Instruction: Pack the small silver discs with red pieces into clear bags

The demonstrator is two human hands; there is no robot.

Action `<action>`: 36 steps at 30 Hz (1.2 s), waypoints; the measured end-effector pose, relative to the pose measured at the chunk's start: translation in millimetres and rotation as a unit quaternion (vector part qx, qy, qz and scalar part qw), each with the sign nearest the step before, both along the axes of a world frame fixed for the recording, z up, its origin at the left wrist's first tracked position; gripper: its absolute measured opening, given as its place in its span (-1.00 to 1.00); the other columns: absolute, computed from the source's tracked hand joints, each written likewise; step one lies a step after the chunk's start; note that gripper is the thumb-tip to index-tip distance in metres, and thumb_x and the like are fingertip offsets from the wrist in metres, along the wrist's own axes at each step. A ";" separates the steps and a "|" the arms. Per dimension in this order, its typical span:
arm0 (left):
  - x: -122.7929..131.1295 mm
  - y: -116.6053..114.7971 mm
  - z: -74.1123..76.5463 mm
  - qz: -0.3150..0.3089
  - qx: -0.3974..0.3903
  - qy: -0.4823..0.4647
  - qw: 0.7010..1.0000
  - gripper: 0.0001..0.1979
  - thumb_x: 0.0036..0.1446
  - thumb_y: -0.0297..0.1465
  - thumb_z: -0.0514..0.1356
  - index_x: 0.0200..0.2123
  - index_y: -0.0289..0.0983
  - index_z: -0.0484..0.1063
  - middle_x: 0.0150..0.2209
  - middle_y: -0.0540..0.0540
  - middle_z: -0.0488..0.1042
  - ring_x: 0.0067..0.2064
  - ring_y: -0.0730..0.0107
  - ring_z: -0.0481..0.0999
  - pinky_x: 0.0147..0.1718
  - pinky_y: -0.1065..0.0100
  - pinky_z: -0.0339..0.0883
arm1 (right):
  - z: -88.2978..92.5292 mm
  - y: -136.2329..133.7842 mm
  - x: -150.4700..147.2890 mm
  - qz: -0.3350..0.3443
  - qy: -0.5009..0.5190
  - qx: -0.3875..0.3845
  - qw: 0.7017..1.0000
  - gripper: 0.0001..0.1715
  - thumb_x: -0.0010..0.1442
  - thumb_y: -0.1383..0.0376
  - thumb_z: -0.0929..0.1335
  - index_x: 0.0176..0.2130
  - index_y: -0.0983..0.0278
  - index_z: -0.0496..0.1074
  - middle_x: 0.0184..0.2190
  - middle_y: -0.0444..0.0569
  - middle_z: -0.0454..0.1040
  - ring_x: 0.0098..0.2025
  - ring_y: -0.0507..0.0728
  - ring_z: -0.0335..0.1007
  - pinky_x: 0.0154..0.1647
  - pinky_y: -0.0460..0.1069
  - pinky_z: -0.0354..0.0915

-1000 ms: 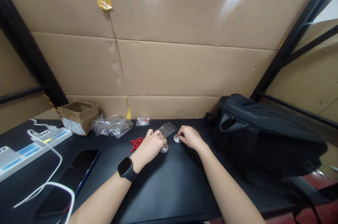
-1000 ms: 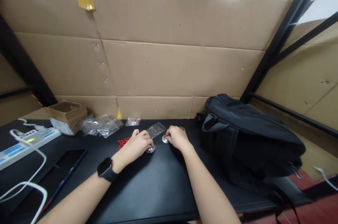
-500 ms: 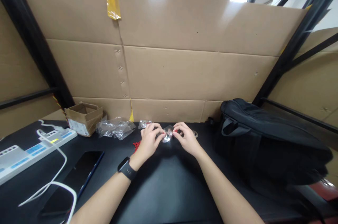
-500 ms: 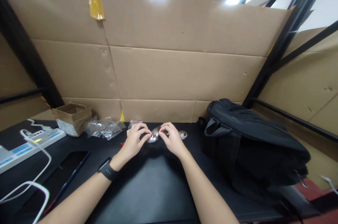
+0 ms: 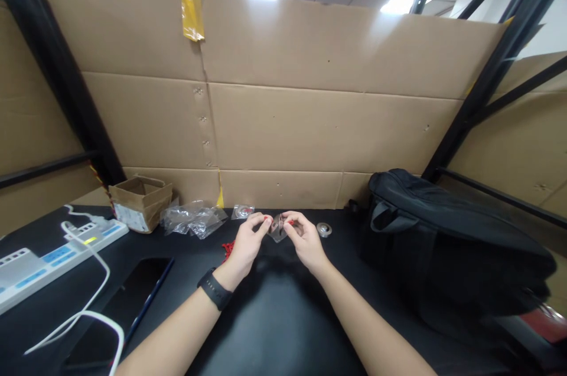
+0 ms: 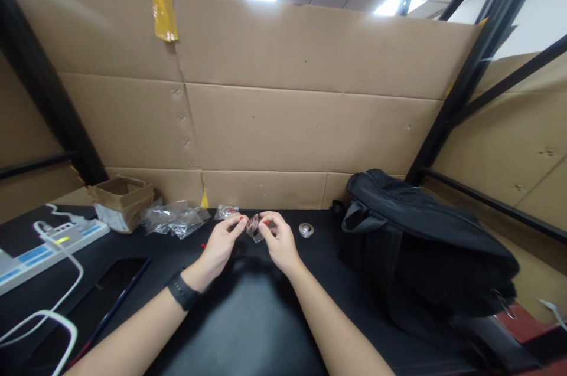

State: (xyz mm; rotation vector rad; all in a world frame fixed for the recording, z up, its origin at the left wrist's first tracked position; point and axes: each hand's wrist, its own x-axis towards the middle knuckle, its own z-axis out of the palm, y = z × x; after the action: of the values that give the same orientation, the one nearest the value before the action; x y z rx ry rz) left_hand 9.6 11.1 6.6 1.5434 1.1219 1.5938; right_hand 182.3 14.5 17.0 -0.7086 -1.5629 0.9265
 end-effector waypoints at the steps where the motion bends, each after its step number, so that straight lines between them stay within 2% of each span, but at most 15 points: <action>1: 2.1 -1.0 -1.0 -0.008 -0.007 -0.010 1.000 -0.66 0.17 -0.12 0.25 -0.26 -0.29 0.60 -0.23 -0.14 0.52 -0.10 0.23 0.46 -0.04 0.28 0.32 | -0.8 -1.8 -2.9 0.017 0.023 -0.019 0.999 -0.77 0.25 0.12 0.39 -0.27 0.25 0.43 0.00 0.05 0.45 -0.02 0.18 0.47 -0.05 0.03 0.41; 5: 4.5 -1.7 -5.1 0.003 -0.010 -0.001 1.000 -0.68 0.11 -0.13 0.31 -0.26 -0.27 0.64 -0.15 -0.17 0.54 -0.02 0.19 0.46 0.04 0.23 0.30 | -1.9 -7.7 -7.6 0.077 0.085 -0.104 0.988 -0.70 0.19 0.07 0.44 -0.26 0.24 0.39 -0.03 0.02 0.48 -0.17 0.15 0.54 -0.19 0.03 0.49; 8: 2.3 0.7 -8.5 0.023 0.000 0.023 0.999 -0.71 0.08 -0.15 0.33 -0.26 -0.23 0.65 -0.14 -0.16 0.55 0.00 0.18 0.47 0.07 0.19 0.29 | 0.2 -10.3 -6.4 0.100 0.111 -0.143 0.978 -0.62 0.13 0.09 0.48 -0.13 0.19 0.39 -0.06 -0.02 0.51 -0.25 0.12 0.57 -0.23 0.05 0.53; 11: 0.7 2.1 -11.0 0.043 0.009 0.047 0.998 -0.73 0.08 -0.16 0.33 -0.26 -0.22 0.65 -0.15 -0.15 0.54 -0.04 0.19 0.48 0.06 0.18 0.31 | 3.2 -10.8 -4.4 0.101 0.106 -0.155 0.977 -0.49 0.12 0.12 0.49 0.03 0.17 0.40 -0.01 0.03 0.51 -0.21 0.15 0.59 -0.17 0.10 0.54; 14: 0.9 1.5 -11.0 0.056 0.019 0.072 0.996 -0.73 0.10 -0.15 0.31 -0.25 -0.22 0.64 -0.18 -0.14 0.54 -0.06 0.19 0.49 0.05 0.16 0.31 | 4.3 -9.8 -2.4 0.093 0.087 -0.156 0.979 -0.47 0.10 0.12 0.50 0.04 0.22 0.45 0.01 0.08 0.51 -0.14 0.20 0.59 -0.09 0.14 0.53; 17: 2.8 0.3 -10.7 0.051 0.028 0.089 0.994 -0.72 0.14 -0.16 0.27 -0.24 -0.23 0.62 -0.19 -0.15 0.54 -0.07 0.18 0.51 0.03 0.16 0.33 | 1.7 -7.6 -0.7 0.081 0.058 -0.137 0.986 -0.37 -0.01 0.18 0.55 0.05 0.22 0.45 0.00 0.07 0.53 -0.19 0.18 0.60 -0.06 0.13 0.52; 20: 6.7 -2.0 -14.3 0.024 0.017 0.124 0.992 -0.70 0.24 -0.17 0.17 -0.14 -0.23 0.55 -0.13 -0.15 0.54 -0.06 0.21 0.51 0.02 0.18 0.33 | -3.1 -3.9 0.8 0.038 0.004 -0.099 0.994 -0.36 -0.06 0.23 0.55 0.03 0.22 0.45 -0.05 0.05 0.56 -0.28 0.14 0.60 -0.14 0.06 0.53; 23: 12.3 -7.6 -20.7 0.011 -0.016 0.219 0.976 -0.67 0.36 -0.20 -0.02 0.00 -0.18 0.43 -0.02 -0.16 0.50 0.02 0.22 0.48 0.04 0.15 0.29 | -5.8 2.1 5.7 -0.035 -0.055 -0.059 0.996 -0.41 -0.04 0.25 0.51 0.01 0.23 0.46 -0.11 0.02 0.57 -0.36 0.10 0.58 -0.27 -0.02 0.53; 25: 15.9 -12.6 -23.6 0.020 -0.024 0.309 0.951 -0.66 0.37 -0.27 -0.07 0.07 -0.17 0.36 0.07 -0.17 0.46 0.11 0.18 0.42 0.06 0.10 0.24 | -4.5 7.9 13.3 -0.090 -0.077 -0.032 0.992 -0.43 -0.04 0.25 0.48 0.00 0.24 0.47 -0.14 0.02 0.57 -0.39 0.09 0.57 -0.36 -0.06 0.51; 29: 20.8 -17.7 -24.2 0.035 0.032 0.464 0.885 -0.50 0.21 -0.43 0.08 0.23 -0.22 0.21 0.26 -0.28 0.30 0.29 0.08 0.23 0.14 0.04 0.09 | 4.7 21.6 38.4 -0.176 -0.075 -0.008 0.981 -0.43 -0.03 0.27 0.43 0.02 0.26 0.45 -0.18 0.02 0.57 -0.40 0.10 0.58 -0.38 -0.07 0.49; 32: 21.3 -14.0 -23.0 0.036 0.045 0.511 0.858 -0.48 0.21 -0.46 0.09 0.25 -0.24 0.20 0.18 -0.31 0.40 0.21 0.07 0.34 0.11 0.05 0.06 | 11.0 29.5 56.5 -0.220 -0.082 -0.004 0.972 -0.42 -0.04 0.26 0.41 0.02 0.28 0.44 -0.20 0.04 0.58 -0.39 0.12 0.59 -0.37 -0.06 0.49; 36: 15.2 -8.6 -15.8 0.050 0.058 0.519 0.851 -0.59 0.29 -0.49 0.02 0.17 -0.15 0.30 -0.05 -0.20 0.58 -0.03 0.15 0.53 0.01 0.11 0.09 | 14.1 34.3 70.7 -0.247 -0.109 -0.004 0.963 -0.44 -0.04 0.27 0.41 0.01 0.27 0.45 -0.22 0.02 0.59 -0.38 0.13 0.59 -0.33 -0.05 0.47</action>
State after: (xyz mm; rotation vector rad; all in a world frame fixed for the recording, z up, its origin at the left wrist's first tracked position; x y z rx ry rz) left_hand 24.8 2.4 -9.2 2.5732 1.6621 0.7992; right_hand 253.0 48.7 31.1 -1.1735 -1.4695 0.4944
